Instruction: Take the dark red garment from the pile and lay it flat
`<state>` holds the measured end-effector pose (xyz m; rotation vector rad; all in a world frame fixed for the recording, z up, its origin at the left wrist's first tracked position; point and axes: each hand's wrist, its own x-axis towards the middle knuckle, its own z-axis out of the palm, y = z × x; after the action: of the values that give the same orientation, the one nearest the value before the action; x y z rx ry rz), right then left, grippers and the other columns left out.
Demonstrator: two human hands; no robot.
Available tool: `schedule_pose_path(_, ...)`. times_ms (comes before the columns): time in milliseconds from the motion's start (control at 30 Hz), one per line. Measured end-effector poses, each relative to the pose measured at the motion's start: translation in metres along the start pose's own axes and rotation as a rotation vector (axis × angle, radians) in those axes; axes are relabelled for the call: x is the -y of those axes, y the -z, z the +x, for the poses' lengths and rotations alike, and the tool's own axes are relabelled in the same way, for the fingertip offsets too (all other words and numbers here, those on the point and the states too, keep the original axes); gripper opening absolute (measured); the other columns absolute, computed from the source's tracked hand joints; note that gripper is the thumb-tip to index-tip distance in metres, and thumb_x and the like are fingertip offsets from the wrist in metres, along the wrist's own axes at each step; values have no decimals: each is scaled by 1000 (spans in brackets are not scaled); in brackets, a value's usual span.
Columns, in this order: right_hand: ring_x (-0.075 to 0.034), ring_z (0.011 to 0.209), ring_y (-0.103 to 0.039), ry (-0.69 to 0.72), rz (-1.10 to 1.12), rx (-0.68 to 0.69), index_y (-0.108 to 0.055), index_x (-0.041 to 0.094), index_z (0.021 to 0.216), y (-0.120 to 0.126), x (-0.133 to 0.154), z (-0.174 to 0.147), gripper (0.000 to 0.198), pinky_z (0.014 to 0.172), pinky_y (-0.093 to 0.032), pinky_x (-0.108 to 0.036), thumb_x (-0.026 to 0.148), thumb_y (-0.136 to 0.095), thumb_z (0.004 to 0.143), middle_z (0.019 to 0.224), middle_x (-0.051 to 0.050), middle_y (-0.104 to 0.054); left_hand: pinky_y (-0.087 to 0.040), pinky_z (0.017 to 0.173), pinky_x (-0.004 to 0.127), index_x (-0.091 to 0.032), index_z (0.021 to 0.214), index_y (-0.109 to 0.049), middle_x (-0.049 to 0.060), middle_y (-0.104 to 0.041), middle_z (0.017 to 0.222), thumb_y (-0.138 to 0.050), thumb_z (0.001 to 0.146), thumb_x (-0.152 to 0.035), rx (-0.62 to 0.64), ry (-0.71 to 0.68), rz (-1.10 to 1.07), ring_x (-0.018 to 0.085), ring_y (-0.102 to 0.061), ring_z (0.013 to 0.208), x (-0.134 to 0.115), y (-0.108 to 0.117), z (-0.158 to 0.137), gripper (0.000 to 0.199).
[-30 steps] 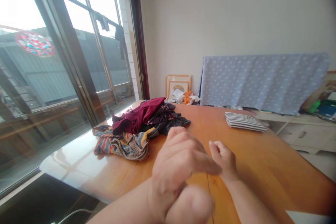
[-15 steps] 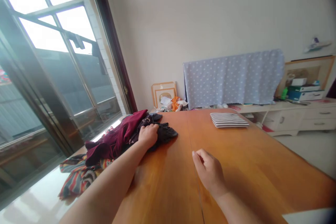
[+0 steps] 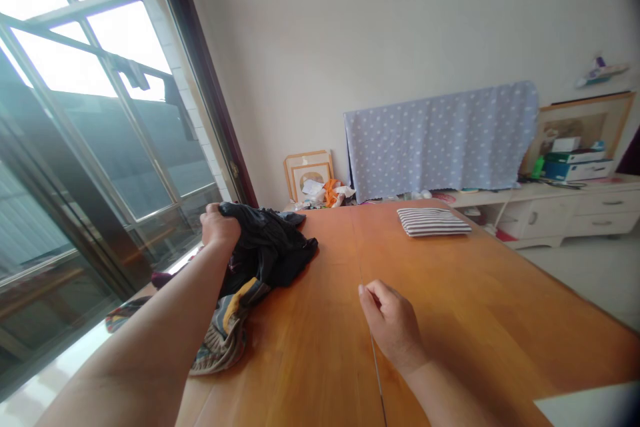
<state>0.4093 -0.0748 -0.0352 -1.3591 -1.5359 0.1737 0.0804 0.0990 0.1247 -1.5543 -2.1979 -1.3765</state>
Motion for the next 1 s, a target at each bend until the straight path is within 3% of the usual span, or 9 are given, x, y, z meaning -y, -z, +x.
schedule_pose_path(100,-13,60,-44,-16,2,5,-42,23,68,0,0,0,38,62,-32,-25,43,-46,99,62,3,-48,-32,113,57,-27,121,-66,10,-51,144,-56,92,-25,158,-225,172,35,-45,135,0,-12,-14,31)
schedule_pose_path(167,-13,59,-44,-20,4,5,-42,23,68,-1,0,0,38,61,-32,-24,43,-47,99,61,3,-48,-24,117,58,-27,120,-67,10,-45,152,-47,93,-21,390,-576,433,35,-32,144,-1,-29,-34,34)
schedule_pose_path(200,-13,59,-44,-19,5,2,-42,23,67,-1,0,-1,38,61,-31,-24,43,-47,99,61,3,-48,-20,119,55,-29,117,-69,7,-46,153,-47,93,-22,450,-638,460,32,-29,146,-2,-39,-45,33)
schedule_pose_path(267,-13,60,-45,-13,5,-5,-43,23,67,-1,0,-1,38,61,-31,-24,43,-46,99,61,3,-49,-18,119,56,-33,122,-67,4,-48,153,-55,89,-33,513,-684,481,32,-28,147,-4,-59,-66,35)
schedule_pose_path(333,-14,60,-46,-9,3,-3,-43,23,68,-2,-1,-1,38,60,-31,-25,42,-46,99,62,2,-50,-10,119,63,-35,135,-60,5,-40,160,-64,81,-52,573,-709,512,37,-19,151,-3,-77,-81,56)
schedule_pose_path(433,-14,60,-47,-14,-2,7,-42,23,68,-3,-1,-1,37,60,-30,-25,42,-46,99,62,2,-52,-10,117,67,-36,143,-51,5,-30,165,-73,70,-52,662,-754,594,41,-12,152,1,-94,-85,78)
schedule_pose_path(667,-14,60,-48,-27,24,21,-42,23,68,-5,0,-2,37,61,-31,-26,42,-48,99,63,2,-53,-44,101,49,-30,135,-53,14,-54,138,-61,80,-29,503,-557,613,37,-53,127,7,-107,-50,56)
schedule_pose_path(867,-14,62,-49,-23,53,32,-41,23,69,-6,3,-2,35,61,-32,-26,39,-48,99,64,2,-52,-52,82,51,-21,131,-49,21,-55,127,-41,92,-40,311,-162,599,38,-67,103,10,-113,-7,44)
schedule_pose_path(1000,-14,61,-48,-17,51,38,-42,23,68,-9,2,-3,35,60,-33,-25,38,-49,99,63,2,-52,-51,84,54,-14,136,-45,25,-57,126,-38,93,-50,261,-53,562,39,-67,101,12,-122,6,56)
